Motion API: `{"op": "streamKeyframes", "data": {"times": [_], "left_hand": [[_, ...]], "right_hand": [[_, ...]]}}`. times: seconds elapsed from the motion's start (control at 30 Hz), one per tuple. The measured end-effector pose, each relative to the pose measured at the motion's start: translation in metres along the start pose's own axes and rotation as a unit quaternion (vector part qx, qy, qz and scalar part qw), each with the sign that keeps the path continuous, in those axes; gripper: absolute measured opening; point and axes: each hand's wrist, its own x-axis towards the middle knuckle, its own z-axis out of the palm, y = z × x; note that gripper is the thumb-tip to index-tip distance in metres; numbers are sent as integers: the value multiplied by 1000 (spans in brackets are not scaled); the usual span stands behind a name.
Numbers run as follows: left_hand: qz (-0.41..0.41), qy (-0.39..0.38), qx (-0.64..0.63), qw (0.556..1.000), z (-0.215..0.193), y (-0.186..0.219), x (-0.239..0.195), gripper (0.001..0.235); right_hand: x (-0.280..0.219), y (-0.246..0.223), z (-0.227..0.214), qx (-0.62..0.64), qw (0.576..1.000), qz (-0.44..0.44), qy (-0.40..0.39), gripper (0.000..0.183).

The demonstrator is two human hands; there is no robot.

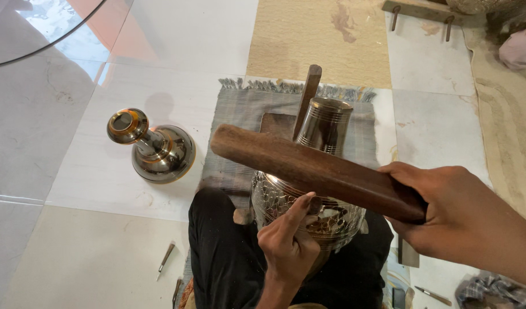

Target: The person uses a chisel and wooden mallet to engrave a decorative pattern on a metal vase. They repeatedly strike the chisel to create indentations on the vase surface.

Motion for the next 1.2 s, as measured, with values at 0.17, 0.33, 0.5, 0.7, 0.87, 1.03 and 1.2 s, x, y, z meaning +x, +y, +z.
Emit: {"op": "streamKeyframes", "data": {"times": [0.17,0.33,0.5,0.7,0.87,1.03,1.2], "left_hand": [[9,2,-10,1000,1,-6,-2,48],[8,-10,-20,1000,-1,-7,-1,57],[40,1,-37,999,-3,-4,5,54],[41,4,-33,999,-8,0,10,56],[8,-22,-33,999,-9,-2,11,52],[-11,-35,-15,999,-8,-4,9,60],[16,-25,-28,999,-6,-6,10,56]], "right_hand": [[1,10,7,150,948,-228,162,49],[-14,-3,-6,-39,997,-64,19,36],[-23,-26,-15,8,998,-48,35,40],[-18,-16,-7,10,999,-37,31,50],[-12,-1,1,-128,987,-66,65,56],[-11,1,2,-156,984,-71,49,49],[-13,-2,-3,-159,982,-73,67,48]]}}
